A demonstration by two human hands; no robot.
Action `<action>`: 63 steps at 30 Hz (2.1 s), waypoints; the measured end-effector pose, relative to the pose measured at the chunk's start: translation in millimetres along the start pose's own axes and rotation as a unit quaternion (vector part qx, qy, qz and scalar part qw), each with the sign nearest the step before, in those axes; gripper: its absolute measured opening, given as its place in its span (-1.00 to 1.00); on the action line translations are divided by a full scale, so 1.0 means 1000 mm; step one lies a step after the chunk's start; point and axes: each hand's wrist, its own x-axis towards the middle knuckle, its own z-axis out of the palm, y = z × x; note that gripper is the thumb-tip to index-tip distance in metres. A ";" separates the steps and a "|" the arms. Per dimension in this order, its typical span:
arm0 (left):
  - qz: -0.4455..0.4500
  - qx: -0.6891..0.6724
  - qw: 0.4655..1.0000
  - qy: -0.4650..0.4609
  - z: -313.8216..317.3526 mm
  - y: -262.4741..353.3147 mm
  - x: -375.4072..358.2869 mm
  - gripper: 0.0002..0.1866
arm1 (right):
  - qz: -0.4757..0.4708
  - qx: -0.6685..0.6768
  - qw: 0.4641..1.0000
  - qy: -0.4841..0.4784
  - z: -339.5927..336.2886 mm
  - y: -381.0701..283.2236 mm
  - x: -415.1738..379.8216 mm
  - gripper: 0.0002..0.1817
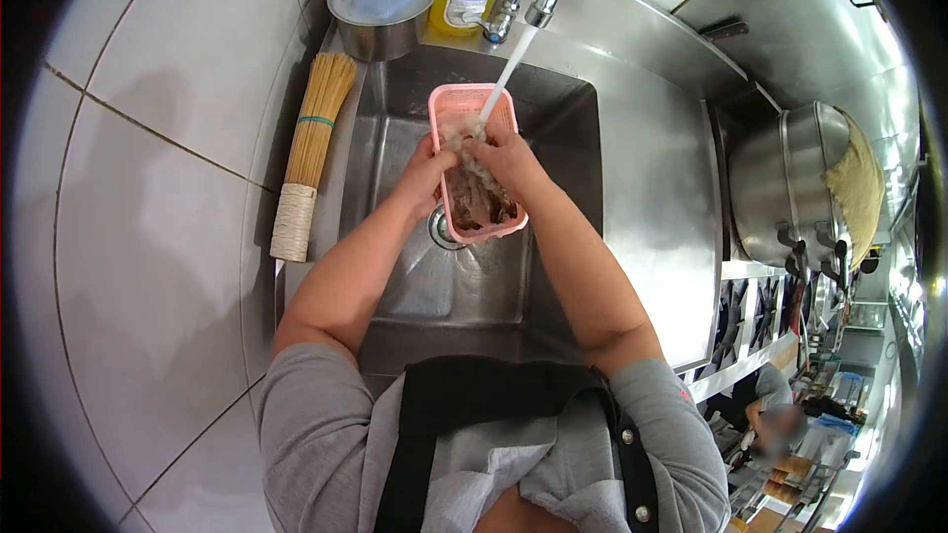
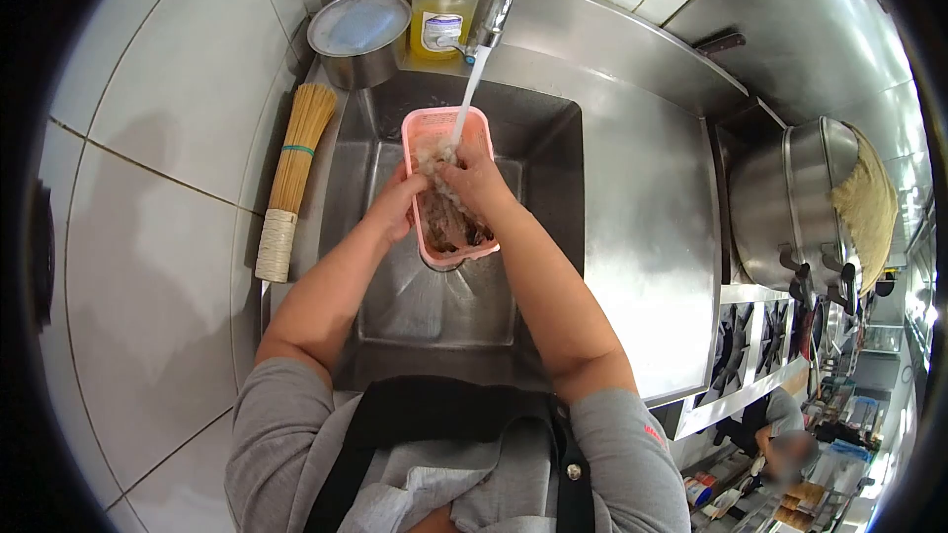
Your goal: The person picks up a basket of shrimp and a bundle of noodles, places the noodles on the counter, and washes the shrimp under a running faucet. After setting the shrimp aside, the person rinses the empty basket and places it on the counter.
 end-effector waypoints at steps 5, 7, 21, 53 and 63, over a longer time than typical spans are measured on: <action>0.028 -0.021 0.999 -0.017 0.003 0.006 -0.003 -0.51 | -0.022 0.118 0.990 -0.069 -0.007 0.016 0.008 -0.53; 0.040 -0.024 0.999 -0.020 0.001 0.004 -0.002 -0.52 | -0.017 0.164 0.983 -0.080 -0.006 0.012 0.002 -0.47; 0.091 -0.020 0.995 0.016 -0.009 -0.009 0.015 -0.52 | -0.023 0.230 0.973 0.004 0.000 -0.001 -0.021 -0.59; 0.055 -0.022 0.998 -0.016 0.000 -0.010 0.003 -0.54 | -0.149 -0.386 0.901 0.134 0.012 0.004 -0.022 -0.61; -0.003 0.016 1.000 0.027 0.000 -0.020 0.004 -0.48 | -0.083 -0.245 0.966 0.008 -0.010 0.051 0.005 -0.62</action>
